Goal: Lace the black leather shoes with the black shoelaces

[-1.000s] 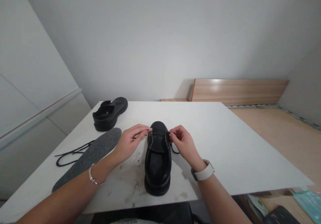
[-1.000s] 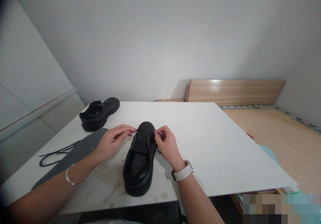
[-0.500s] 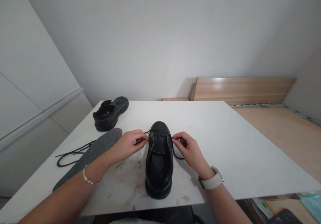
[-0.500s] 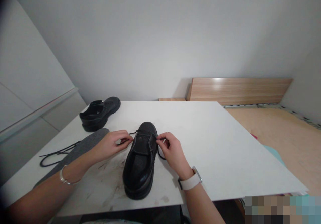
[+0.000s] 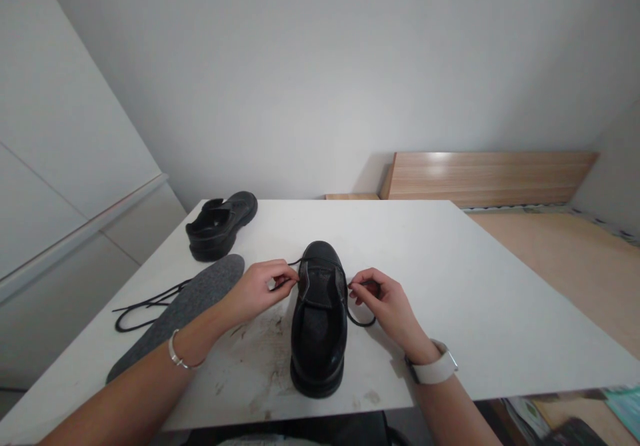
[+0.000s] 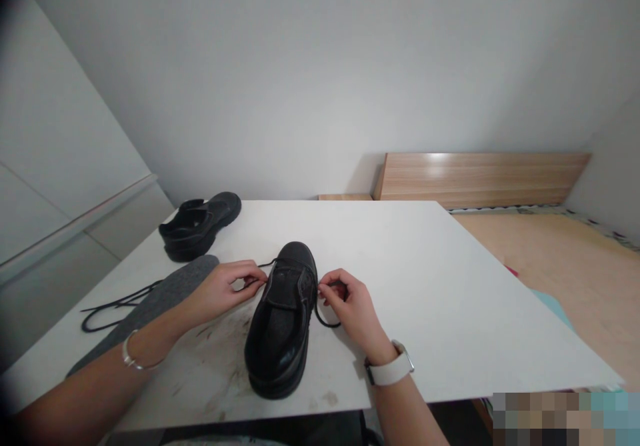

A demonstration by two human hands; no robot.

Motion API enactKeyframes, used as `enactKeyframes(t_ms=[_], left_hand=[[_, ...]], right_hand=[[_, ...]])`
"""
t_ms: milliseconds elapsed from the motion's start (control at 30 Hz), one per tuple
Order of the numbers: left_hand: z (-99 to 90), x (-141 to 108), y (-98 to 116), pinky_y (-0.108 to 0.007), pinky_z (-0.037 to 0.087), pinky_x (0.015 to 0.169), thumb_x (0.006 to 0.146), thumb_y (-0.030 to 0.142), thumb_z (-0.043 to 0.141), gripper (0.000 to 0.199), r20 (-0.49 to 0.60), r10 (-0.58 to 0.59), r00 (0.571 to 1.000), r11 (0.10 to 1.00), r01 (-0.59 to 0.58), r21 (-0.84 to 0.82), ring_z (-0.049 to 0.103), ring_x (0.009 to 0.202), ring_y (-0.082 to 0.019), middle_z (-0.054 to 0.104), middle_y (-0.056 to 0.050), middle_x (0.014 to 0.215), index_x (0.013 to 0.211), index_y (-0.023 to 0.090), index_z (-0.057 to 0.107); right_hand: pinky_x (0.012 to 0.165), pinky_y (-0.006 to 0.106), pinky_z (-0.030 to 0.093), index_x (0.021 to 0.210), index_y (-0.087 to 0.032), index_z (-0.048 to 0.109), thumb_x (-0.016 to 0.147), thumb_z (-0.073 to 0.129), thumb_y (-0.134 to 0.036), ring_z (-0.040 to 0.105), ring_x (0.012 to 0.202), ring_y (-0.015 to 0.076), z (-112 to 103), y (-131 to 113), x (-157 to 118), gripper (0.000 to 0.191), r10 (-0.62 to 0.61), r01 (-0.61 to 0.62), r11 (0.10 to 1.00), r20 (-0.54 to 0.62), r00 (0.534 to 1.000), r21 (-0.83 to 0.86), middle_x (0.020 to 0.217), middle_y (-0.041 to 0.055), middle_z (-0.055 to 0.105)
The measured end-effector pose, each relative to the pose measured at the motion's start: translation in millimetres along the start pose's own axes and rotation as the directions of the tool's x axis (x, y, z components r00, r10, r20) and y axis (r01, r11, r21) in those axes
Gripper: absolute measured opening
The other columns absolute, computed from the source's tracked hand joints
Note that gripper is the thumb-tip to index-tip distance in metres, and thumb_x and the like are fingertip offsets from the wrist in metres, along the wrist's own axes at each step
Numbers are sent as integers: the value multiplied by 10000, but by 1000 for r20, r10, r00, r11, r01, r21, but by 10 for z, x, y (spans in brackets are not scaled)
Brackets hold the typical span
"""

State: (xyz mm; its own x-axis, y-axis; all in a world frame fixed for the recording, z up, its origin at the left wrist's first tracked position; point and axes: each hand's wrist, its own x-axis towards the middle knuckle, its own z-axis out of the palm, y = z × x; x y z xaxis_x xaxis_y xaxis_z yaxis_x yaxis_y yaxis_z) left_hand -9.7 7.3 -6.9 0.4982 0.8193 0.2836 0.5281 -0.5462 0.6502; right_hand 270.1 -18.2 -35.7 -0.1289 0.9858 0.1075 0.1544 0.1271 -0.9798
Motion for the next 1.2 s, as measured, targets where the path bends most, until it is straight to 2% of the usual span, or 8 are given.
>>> enactKeyframes(t_ms=[133, 400, 533, 667, 867, 1000, 1200], left_hand=[[3, 9, -14, -250, 438, 666, 905, 251, 582, 159, -9, -24, 1000, 999, 23, -35, 577, 710, -146, 659, -29, 780, 871, 170, 715], [47, 17, -64, -291, 482, 737, 902, 321, 603, 202, 3, -114, 994, 976, 112, -186, 619, 791, -177, 700, -61, 845, 883, 149, 708], [60, 28, -68, -284, 479, 714, 891, 341, 624, 217, -9, -142, 990, 955, 135, -264, 610, 780, -172, 697, -64, 831, 883, 139, 703], [68, 23, -86, -260, 480, 673, 885, 358, 644, 229, -43, -181, 983, 923, 155, -352, 607, 741, -153, 700, -60, 847, 902, 138, 705], [104, 33, -113, -272, 482, 711, 893, 370, 654, 235, -119, -195, 974, 945, 154, -290, 629, 783, -167, 719, -63, 874, 940, 151, 728], [140, 65, -130, -276, 488, 709, 901, 365, 643, 229, -167, -178, 970, 954, 129, -271, 633, 772, -168, 721, -61, 871, 934, 154, 724], [155, 77, -149, -271, 478, 723, 910, 345, 636, 206, -205, -142, 968, 975, 102, -196, 630, 786, -165, 724, -54, 881, 937, 166, 734]], right_hand=[[682, 290, 522, 869, -191, 648, 842, 676, -464, 618, 691, 146, 69, -25, 20, 276, -8, 9, 1000, 17, 1000, -9, 772, 25, 672], [684, 315, 492, 857, -196, 679, 832, 673, -414, 589, 687, 164, 110, -15, 102, 220, -26, 20, 996, -71, 997, -88, 762, 31, 668], [684, 301, 464, 803, -203, 730, 794, 717, -353, 563, 691, 157, 83, -15, 87, 150, -107, 88, 983, -114, 988, -164, 770, 30, 672], [675, 289, 447, 777, -215, 755, 786, 728, -302, 549, 690, 146, 53, -7, 60, 92, -171, 149, 969, -103, 980, -199, 794, 25, 676], [658, 287, 437, 804, -213, 753, 821, 718, -344, 564, 697, 147, 50, -73, 102, 137, -214, 178, 967, -198, 957, -183, 813, 29, 679], [656, 287, 441, 811, -211, 751, 826, 714, -313, 567, 691, 148, 103, -91, 164, 110, -212, 183, 967, -162, 964, -175, 803, 25, 673], [682, 282, 455, 788, -201, 738, 840, 696, -234, 587, 723, 149, 172, -66, 219, 75, -274, 230, 939, -153, 949, -254, 816, 29, 668]])
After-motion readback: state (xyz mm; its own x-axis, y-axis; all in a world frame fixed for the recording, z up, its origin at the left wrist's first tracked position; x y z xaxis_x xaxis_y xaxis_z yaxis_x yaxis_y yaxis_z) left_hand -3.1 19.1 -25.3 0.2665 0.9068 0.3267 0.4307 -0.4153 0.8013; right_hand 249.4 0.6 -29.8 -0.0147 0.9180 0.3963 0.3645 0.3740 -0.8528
